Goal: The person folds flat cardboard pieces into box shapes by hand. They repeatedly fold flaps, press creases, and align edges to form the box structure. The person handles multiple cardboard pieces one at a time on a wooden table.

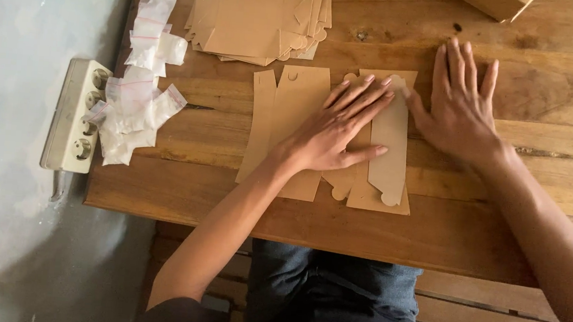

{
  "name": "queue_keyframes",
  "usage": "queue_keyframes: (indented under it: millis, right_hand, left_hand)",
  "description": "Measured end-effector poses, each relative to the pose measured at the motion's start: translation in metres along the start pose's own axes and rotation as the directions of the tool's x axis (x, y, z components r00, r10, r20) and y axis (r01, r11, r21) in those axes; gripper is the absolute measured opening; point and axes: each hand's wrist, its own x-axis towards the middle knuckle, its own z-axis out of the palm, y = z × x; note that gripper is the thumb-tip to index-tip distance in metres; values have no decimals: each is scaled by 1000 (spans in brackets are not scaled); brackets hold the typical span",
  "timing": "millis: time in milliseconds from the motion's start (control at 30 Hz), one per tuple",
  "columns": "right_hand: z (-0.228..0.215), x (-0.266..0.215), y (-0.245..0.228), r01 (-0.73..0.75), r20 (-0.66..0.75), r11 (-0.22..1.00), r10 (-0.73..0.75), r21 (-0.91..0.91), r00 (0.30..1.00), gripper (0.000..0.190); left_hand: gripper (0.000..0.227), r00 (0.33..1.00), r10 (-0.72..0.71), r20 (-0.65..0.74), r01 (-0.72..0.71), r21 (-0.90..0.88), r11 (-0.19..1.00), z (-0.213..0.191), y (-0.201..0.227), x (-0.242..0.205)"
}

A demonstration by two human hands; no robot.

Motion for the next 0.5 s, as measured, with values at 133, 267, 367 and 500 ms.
queue_keyframes:
  millis: [133, 267, 367, 500]
  right_hand:
    - [1, 9, 1, -47, 35, 999, 47, 10, 998, 87]
    - [-2, -6, -6, 19, 7, 1000, -19, -1, 1000, 84]
    - [-2, -26, -12, 87, -16, 996, -88, -5, 996, 84]
    - [-4, -58, -22, 153, -23, 988, -154, -38, 988, 85]
  left_hand:
    - [89, 1000, -2, 11, 2, 28, 1000, 0, -1, 2]
    - [90, 999, -8, 36, 7, 34, 999, -1, -1, 3]
    - [96, 998, -27, 52, 24, 59, 998, -6, 2, 2]
    - [105, 998, -18, 57, 14, 62, 998, -12, 5, 0]
